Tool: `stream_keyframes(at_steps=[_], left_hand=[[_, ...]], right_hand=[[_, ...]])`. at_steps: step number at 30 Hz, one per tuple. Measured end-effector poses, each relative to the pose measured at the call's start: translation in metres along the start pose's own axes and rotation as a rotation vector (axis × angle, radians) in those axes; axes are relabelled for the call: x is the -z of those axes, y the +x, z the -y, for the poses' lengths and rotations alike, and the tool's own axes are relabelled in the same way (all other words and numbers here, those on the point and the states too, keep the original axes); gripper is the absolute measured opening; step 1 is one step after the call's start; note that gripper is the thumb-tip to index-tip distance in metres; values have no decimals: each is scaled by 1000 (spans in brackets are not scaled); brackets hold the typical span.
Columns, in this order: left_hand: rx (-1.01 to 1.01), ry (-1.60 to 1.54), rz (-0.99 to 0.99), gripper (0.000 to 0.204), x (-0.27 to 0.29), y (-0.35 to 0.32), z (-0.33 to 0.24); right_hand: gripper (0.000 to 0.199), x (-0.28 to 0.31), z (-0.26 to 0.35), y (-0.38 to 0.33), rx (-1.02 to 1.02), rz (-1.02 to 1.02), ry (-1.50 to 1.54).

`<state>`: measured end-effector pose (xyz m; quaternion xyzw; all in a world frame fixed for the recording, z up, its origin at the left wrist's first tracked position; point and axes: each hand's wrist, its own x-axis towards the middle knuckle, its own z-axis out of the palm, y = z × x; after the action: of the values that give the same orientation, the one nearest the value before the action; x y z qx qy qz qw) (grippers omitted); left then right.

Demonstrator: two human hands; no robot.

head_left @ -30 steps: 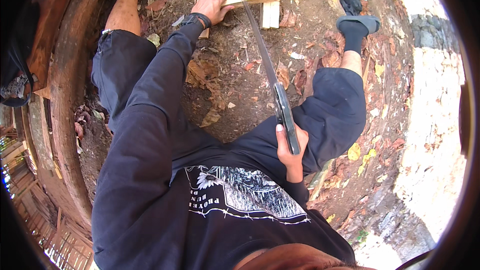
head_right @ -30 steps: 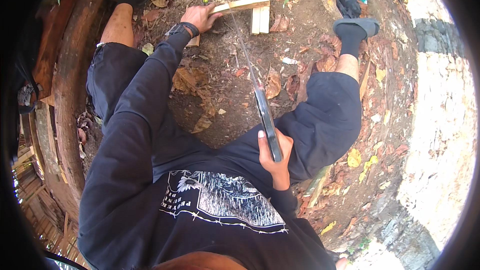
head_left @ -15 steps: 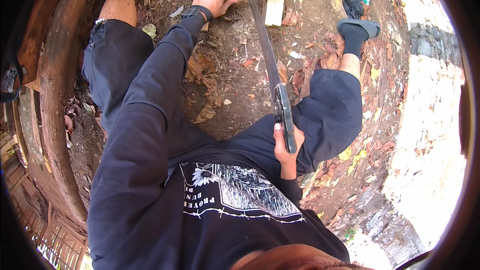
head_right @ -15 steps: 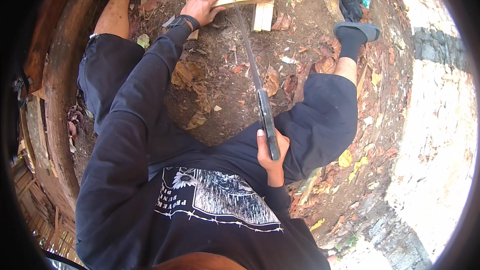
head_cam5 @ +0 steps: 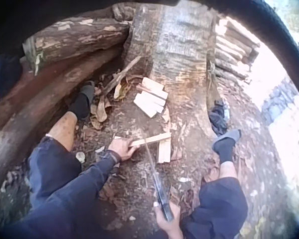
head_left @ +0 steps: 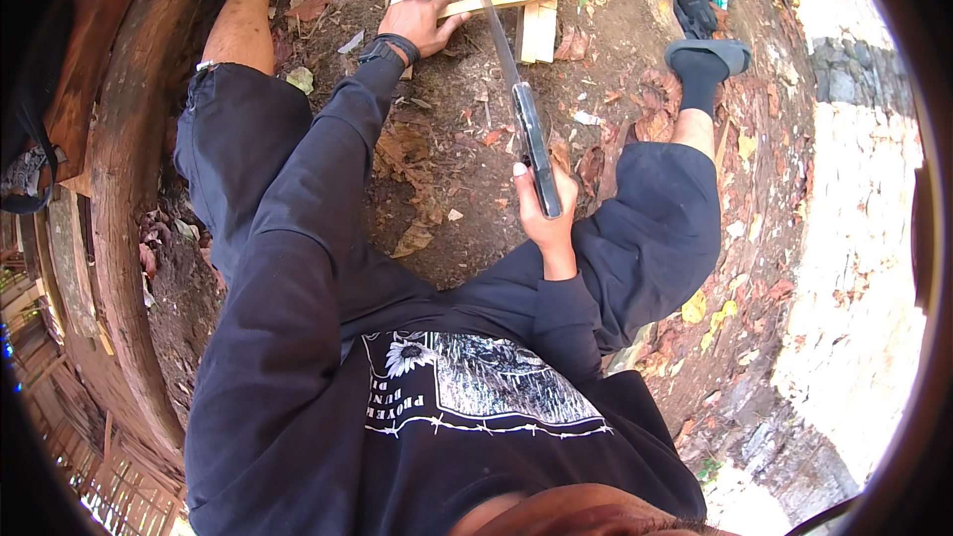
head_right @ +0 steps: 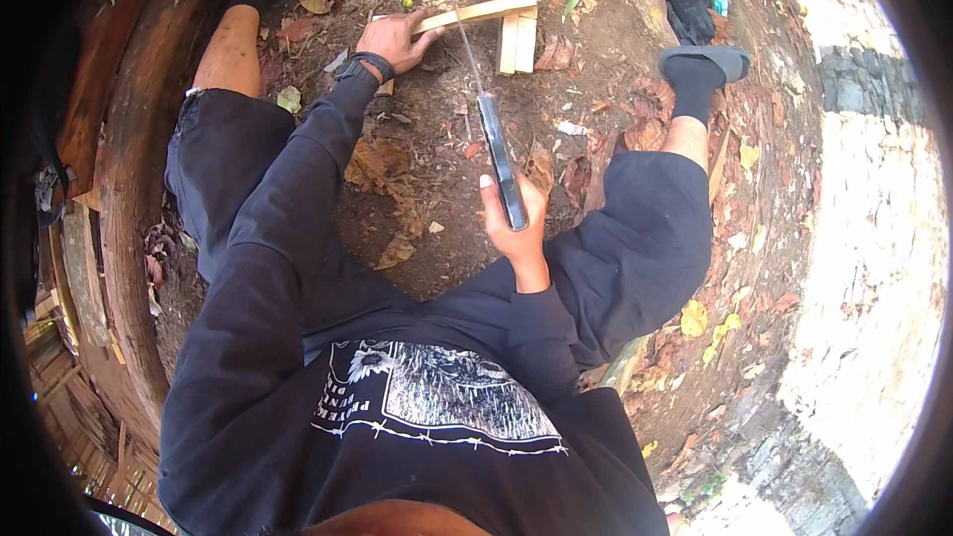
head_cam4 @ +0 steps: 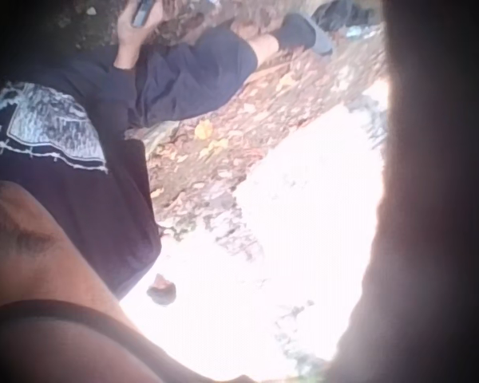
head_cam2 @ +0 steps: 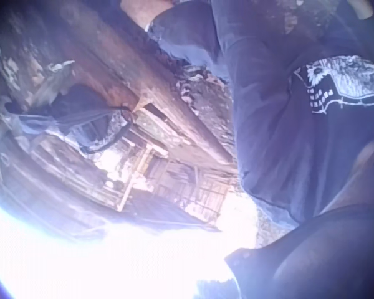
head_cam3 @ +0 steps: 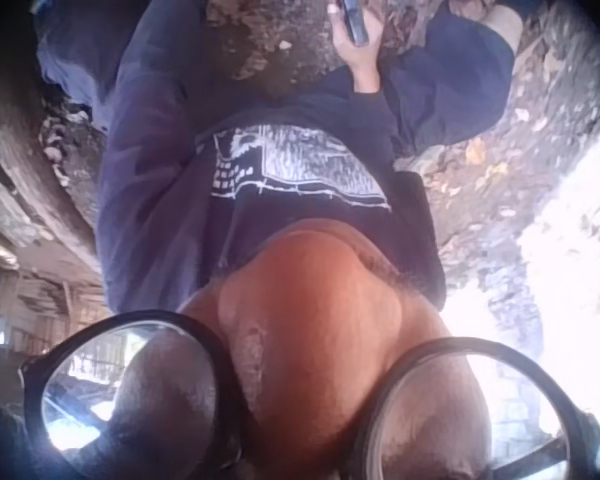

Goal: The person sits on the ground and uses a hand saw to cut small rectangular pieces of light-colored wood. They hold the wood with one hand and saw with the other, producing small cut segments that accumulate on the ground.

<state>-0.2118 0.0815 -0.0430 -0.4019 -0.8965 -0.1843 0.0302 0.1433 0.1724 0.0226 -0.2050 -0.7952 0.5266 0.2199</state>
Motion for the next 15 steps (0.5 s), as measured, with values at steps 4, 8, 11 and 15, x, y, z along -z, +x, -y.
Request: stream_keyframes(at_steps=[4, 8, 11, 15], left_hand=[[161, -143, 5, 52, -14, 9, 23], [225, 76, 178, 48, 11, 26, -12], [137, 173, -33, 37, 23, 21, -28], [-15, 194, -416, 25, -21, -4, 1]], right_hand=[[23, -9, 0, -11, -73, 24, 81], [22, 0, 4, -15, -76, -3, 88], [22, 2, -9, -21, -46, -50, 138], [17, 3, -4, -21, -146, 1, 133]])
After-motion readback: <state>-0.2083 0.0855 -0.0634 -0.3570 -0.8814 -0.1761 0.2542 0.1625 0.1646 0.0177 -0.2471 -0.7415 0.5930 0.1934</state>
